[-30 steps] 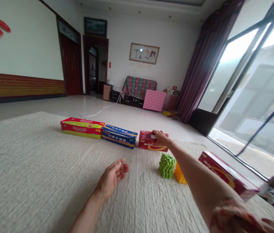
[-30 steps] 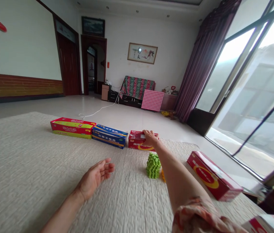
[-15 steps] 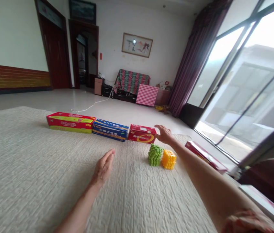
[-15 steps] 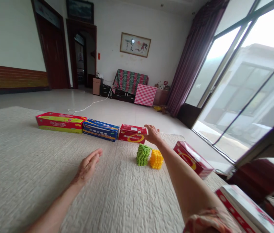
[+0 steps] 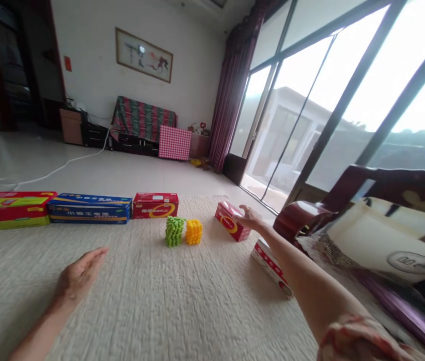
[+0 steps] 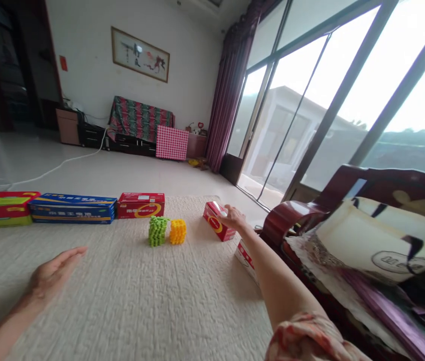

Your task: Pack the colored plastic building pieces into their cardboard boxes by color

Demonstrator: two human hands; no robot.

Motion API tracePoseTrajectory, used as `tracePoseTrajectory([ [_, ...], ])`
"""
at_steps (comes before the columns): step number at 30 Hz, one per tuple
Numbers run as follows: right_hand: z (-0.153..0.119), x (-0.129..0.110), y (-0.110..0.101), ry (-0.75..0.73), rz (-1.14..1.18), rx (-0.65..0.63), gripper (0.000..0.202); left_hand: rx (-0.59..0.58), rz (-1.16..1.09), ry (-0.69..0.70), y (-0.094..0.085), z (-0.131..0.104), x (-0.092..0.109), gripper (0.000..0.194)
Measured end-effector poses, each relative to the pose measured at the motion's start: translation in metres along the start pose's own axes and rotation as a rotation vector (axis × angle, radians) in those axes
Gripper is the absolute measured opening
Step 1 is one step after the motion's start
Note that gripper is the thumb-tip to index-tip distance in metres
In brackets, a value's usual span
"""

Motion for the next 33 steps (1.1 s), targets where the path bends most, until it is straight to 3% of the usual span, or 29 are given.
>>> tracePoseTrajectory([
  [3, 0.003, 0.005, 0.02, 0.037, -0.016, -0.047, 0.066, -0.1, -0.038, -0.017, 0.009, 0.004, -0.007, 0.035],
  [8, 0.007, 0.005, 0.037, 0.083, -0.007, -0.061, 0.058, -0.127, -0.014, -0.025, 0.012, 0.004, -0.006, 0.039],
  [11, 0.002, 0.001, 0.023, 0.075, 0.013, 0.021, 0.056, -0.134, -0.016, 0.003, 0.013, 0.002, 0.0, 0.039],
  [15, -0.019, -0.021, -0.022, -0.004, 0.043, 0.166, 0.054, -0.129, -0.048, 0.003, 0.011, 0.0, 0.007, 0.038],
  [18, -0.053, -0.061, -0.056, -0.203, 0.136, 0.225, 0.056, -0.123, -0.111, -0.049, 0.009, -0.004, 0.016, 0.035],
  [21, -0.108, -0.116, -0.068, -0.523, 0.289, 0.179, 0.056, -0.139, -0.242, -0.148, 0.009, -0.016, 0.025, 0.032],
  [24, -0.169, -0.159, -0.055, -0.738, 0.405, 0.071, 0.054, -0.169, -0.299, -0.173, 0.008, -0.037, 0.039, 0.035],
  [27, -0.215, -0.186, -0.032, -0.838, 0.468, -0.019, 0.055, -0.219, -0.361, -0.196, -0.001, -0.066, 0.05, 0.054],
  [30, -0.246, -0.207, -0.015, -0.931, 0.491, -0.056, 0.055, -0.26, -0.415, -0.172, -0.019, -0.096, 0.068, 0.061],
  [33, -0.267, -0.223, -0.005, -1.03, 0.518, -0.057, 0.053, -0.363, -0.46, -0.044, -0.031, -0.122, 0.098, 0.063],
])
Point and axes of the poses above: each hand's wrist, its own z-axis towards the middle knuckle, its own y-axis out of the palm, x = y × z, the point moved 10 cm from there along z, towards the middle knuckle, and after that the axes turned 3 degrees about -x, right-handed, at the moved point
